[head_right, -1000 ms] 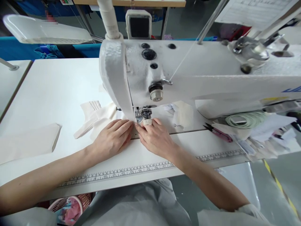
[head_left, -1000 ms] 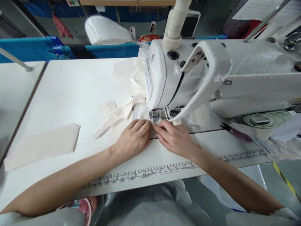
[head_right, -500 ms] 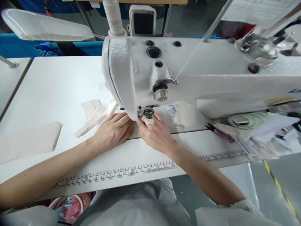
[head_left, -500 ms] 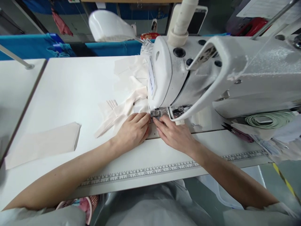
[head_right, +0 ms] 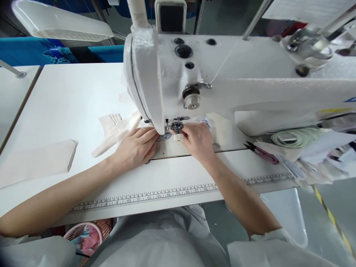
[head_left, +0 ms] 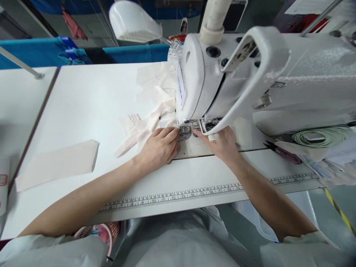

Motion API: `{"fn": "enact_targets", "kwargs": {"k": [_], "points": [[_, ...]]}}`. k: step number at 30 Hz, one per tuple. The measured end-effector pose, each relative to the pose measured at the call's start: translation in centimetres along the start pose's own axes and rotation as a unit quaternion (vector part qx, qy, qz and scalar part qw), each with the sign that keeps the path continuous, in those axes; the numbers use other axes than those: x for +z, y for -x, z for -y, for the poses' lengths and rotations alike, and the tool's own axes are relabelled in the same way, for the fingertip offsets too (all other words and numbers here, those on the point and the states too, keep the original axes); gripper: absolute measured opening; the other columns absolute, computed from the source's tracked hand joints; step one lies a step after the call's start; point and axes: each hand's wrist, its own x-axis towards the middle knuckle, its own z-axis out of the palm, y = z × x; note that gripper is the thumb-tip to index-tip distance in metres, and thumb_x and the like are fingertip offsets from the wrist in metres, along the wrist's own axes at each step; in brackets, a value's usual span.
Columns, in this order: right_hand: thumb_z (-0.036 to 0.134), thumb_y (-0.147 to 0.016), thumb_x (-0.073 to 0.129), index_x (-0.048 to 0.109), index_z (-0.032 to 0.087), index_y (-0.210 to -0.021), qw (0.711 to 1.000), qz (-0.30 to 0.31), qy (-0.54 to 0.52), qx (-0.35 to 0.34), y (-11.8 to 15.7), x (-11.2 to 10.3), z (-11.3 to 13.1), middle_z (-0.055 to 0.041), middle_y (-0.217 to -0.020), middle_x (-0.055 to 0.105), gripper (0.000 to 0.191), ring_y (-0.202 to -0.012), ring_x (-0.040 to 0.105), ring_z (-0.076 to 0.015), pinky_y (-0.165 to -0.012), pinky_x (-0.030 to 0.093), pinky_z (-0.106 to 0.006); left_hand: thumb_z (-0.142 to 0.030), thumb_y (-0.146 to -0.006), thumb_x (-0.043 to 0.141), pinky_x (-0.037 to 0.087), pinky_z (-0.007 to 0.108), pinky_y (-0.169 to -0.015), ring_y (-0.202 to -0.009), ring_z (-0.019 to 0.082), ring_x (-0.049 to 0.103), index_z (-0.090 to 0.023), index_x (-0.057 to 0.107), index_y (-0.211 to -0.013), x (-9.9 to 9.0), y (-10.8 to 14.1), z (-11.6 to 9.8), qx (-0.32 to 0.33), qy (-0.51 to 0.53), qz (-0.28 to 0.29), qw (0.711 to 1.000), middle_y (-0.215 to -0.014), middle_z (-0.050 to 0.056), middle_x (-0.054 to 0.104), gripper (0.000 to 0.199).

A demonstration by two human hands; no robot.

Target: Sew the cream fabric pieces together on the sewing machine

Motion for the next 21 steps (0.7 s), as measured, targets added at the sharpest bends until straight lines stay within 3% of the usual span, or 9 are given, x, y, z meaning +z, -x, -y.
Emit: {"fn": "enact_targets", "kwargs": {"k": [4,7,12,14,17,19,21], "points": [[0.049,-0.097,0.047,0.06,0.019,-0.062,1.0,-0.004,-0.007,-0.006,0.2,-0.4,0.2,-0.0042,-0.061,0.057,0.048,-0.064,0.054,-0.0178,-0.069,0.039,-0.033,-0.018,-0.095,0.049,0.051,0.041,-0.089,-0.112,0.028,0.06,-0.005,0.059,-0.121,0.1,-0.1,0.1,0.008,-0.011,-0.021,1.0,-0.122,0.015,0.065,0.031],[0.043,-0.096,0.05,0.059,0.02,-0.06,0.999,0.004,-0.032,-0.026,0.3,-0.8,0.4,-0.0018,-0.057,0.057,0.044,-0.057,0.051,-0.015,-0.066,0.04,-0.032,-0.02,-0.096,0.05,0.051,0.042,-0.086,-0.108,0.029,0.059,-0.007,0.058,-0.123,-0.3,-0.2,-0.1,-0.023,-0.039,-0.024,0.999,-0.12,0.016,0.064,0.031],[0.037,-0.096,0.05,0.057,0.021,-0.058,0.998,-0.009,-0.025,-0.06,0.4,-1.2,0.5,0.0006,-0.048,0.049,0.042,-0.05,0.045,-0.0143,-0.064,0.037,-0.032,-0.011,-0.095,0.043,0.05,0.034,-0.067,-0.089,0.025,0.061,-0.011,0.063,-0.101,-1.2,-1.1,0.2,-0.122,-0.08,0.089,0.985,-0.099,0.013,0.065,0.02],[0.034,-0.095,0.05,0.058,0.021,-0.059,0.996,-0.021,-0.027,-0.079,0.4,-1.2,0.6,0.0007,-0.048,0.05,0.039,-0.051,0.047,-0.0147,-0.064,0.037,-0.032,-0.006,-0.093,0.043,0.051,0.033,-0.074,-0.1,0.025,0.061,-0.01,0.062,-0.106,-1.3,-2.0,1.3,-0.118,-0.067,0.121,0.983,-0.11,0.014,0.065,0.024],[0.031,-0.095,0.051,0.06,0.021,-0.063,0.993,-0.025,-0.042,-0.108,0.5,-1.2,0.8,0.0011,-0.05,0.054,0.035,-0.05,0.047,-0.0136,-0.065,0.036,-0.03,-0.002,-0.091,0.043,0.047,0.042,-0.101,-0.128,0.026,0.051,-0.011,0.057,-0.125,-1.8,-3.0,3.7,-0.101,-0.04,0.135,0.985,-0.142,0.014,0.054,0.038],[0.03,-0.096,0.051,0.061,0.02,-0.065,0.991,-0.02,-0.054,-0.123,0.7,-1.3,0.8,0.0011,-0.052,0.056,0.034,-0.05,0.046,-0.013,-0.065,0.035,-0.03,0.003,-0.085,0.044,0.038,0.049,-0.112,-0.139,0.028,0.041,-0.013,0.049,-0.138,-2.6,-2.8,5.4,-0.106,-0.015,0.128,0.986,-0.154,0.013,0.042,0.055],[0.03,-0.096,0.051,0.062,0.019,-0.066,0.99,-0.011,-0.059,-0.128,1.0,-1.3,0.6,0.0009,-0.051,0.057,0.034,-0.05,0.048,-0.0133,-0.064,0.035,-0.029,0.003,-0.082,0.045,0.038,0.047,-0.113,-0.141,0.026,0.039,-0.015,0.043,-0.143,-3.8,-1.6,6.6,-0.108,0.024,0.098,0.989,-0.156,0.013,0.039,0.063]]}}
